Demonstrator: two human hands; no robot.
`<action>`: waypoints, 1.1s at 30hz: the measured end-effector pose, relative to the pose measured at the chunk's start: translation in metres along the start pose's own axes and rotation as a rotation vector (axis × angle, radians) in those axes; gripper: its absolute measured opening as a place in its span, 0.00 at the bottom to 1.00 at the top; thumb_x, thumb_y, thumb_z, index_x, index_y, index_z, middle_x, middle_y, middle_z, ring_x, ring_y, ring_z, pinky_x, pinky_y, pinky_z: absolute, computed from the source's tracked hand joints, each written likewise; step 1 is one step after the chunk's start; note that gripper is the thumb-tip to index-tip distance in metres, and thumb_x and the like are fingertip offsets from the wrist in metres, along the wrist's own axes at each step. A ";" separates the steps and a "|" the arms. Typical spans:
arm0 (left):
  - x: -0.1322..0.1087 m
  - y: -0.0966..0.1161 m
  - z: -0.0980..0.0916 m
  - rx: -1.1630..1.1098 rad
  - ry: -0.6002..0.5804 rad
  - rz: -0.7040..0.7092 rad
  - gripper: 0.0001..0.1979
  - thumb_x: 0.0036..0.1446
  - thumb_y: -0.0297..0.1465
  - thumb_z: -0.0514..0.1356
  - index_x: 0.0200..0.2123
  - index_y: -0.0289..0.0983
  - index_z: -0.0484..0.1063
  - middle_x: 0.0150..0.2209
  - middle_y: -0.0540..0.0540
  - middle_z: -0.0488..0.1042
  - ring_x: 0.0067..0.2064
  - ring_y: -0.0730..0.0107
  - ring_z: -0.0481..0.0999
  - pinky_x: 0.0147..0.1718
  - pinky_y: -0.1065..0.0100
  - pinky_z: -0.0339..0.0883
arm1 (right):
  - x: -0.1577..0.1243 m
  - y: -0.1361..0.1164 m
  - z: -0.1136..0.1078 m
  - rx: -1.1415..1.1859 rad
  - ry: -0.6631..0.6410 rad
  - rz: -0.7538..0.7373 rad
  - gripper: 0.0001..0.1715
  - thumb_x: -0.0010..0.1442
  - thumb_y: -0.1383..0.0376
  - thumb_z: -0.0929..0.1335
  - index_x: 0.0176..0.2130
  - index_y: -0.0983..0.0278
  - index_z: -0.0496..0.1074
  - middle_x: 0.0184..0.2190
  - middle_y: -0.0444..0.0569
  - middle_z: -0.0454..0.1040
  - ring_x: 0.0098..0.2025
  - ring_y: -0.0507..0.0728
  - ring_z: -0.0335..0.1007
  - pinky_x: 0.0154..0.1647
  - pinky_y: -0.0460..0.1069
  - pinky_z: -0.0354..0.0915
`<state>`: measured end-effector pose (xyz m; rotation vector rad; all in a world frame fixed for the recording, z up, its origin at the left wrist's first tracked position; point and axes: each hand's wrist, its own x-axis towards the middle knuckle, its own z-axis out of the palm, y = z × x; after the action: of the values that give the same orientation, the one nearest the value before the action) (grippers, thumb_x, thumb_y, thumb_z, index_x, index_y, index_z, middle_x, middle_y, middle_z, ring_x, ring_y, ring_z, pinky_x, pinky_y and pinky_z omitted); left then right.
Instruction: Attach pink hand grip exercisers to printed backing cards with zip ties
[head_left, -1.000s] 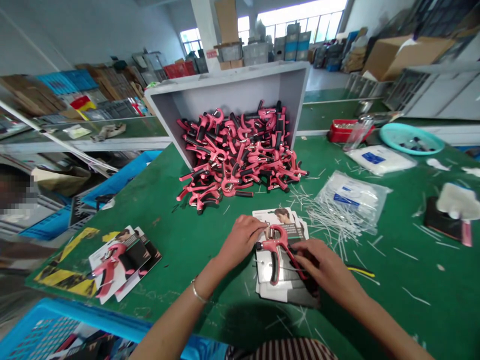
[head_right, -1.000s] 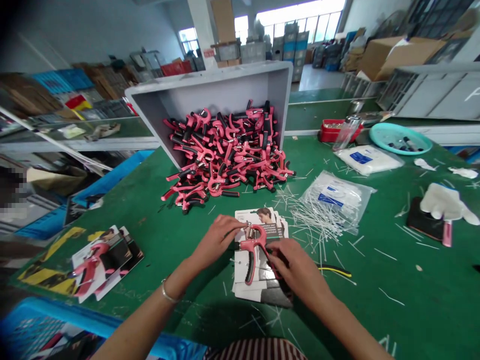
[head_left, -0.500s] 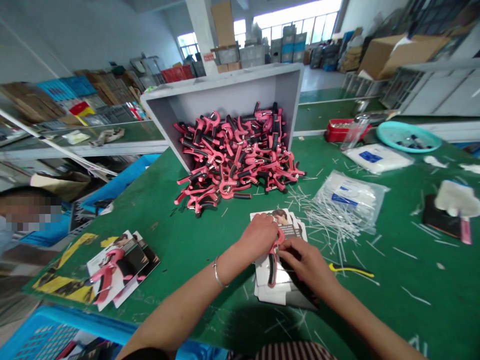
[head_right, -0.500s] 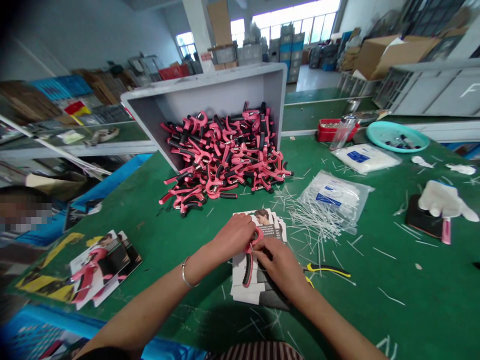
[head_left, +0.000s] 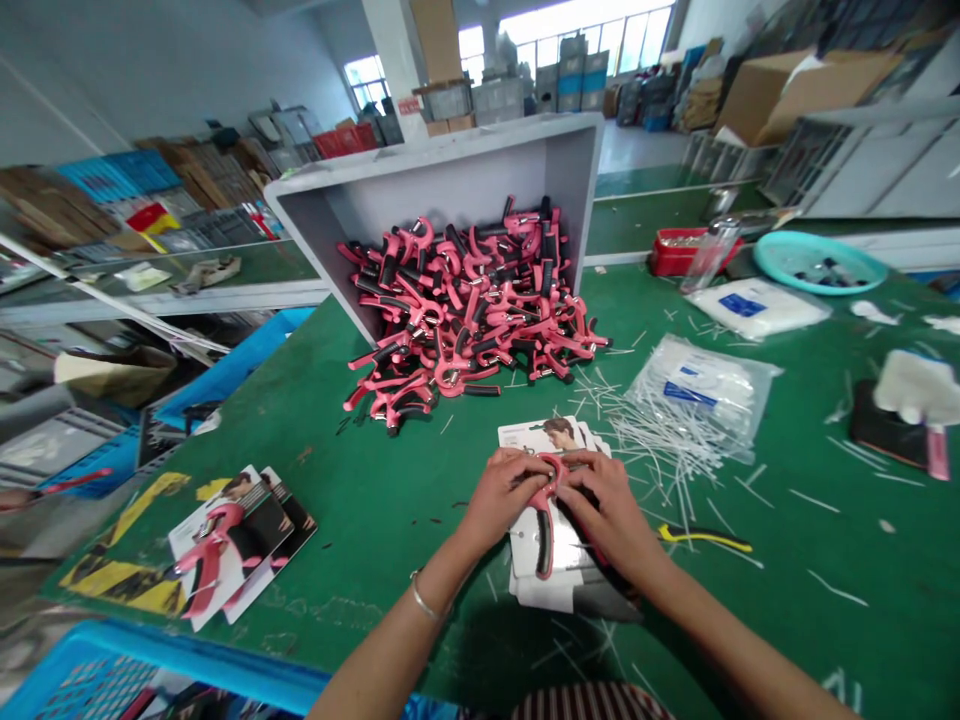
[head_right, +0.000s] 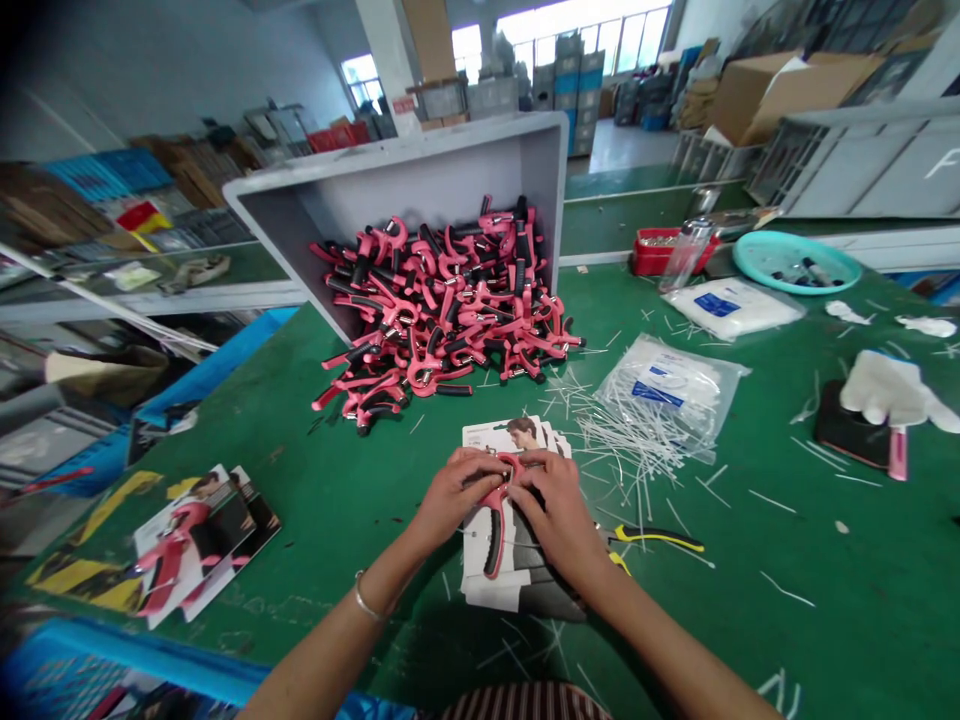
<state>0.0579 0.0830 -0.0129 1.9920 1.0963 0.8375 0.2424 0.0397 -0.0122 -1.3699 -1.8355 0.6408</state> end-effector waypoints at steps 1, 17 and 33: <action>0.000 -0.003 0.003 -0.017 0.029 -0.006 0.07 0.61 0.30 0.60 0.40 0.42 0.78 0.41 0.49 0.79 0.48 0.64 0.71 0.52 0.61 0.61 | 0.001 0.001 0.000 -0.012 -0.004 -0.007 0.09 0.66 0.62 0.65 0.36 0.58 0.74 0.50 0.50 0.69 0.56 0.62 0.60 0.57 0.61 0.54; -0.001 -0.002 0.010 -0.116 0.123 -0.075 0.05 0.60 0.29 0.60 0.36 0.40 0.77 0.38 0.49 0.79 0.46 0.65 0.72 0.51 0.61 0.62 | 0.003 -0.001 -0.003 -0.054 -0.134 -0.060 0.09 0.65 0.66 0.65 0.44 0.59 0.74 0.57 0.51 0.63 0.60 0.63 0.56 0.61 0.62 0.54; -0.009 -0.006 0.007 -0.115 0.089 0.005 0.04 0.59 0.31 0.62 0.36 0.41 0.77 0.40 0.48 0.80 0.49 0.63 0.72 0.55 0.58 0.61 | 0.010 -0.005 0.000 -0.039 -0.107 0.002 0.08 0.63 0.64 0.66 0.33 0.60 0.74 0.55 0.51 0.67 0.58 0.64 0.58 0.59 0.62 0.55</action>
<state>0.0577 0.0759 -0.0235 1.8786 1.0690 0.9776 0.2380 0.0479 -0.0053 -1.3864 -1.9410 0.6946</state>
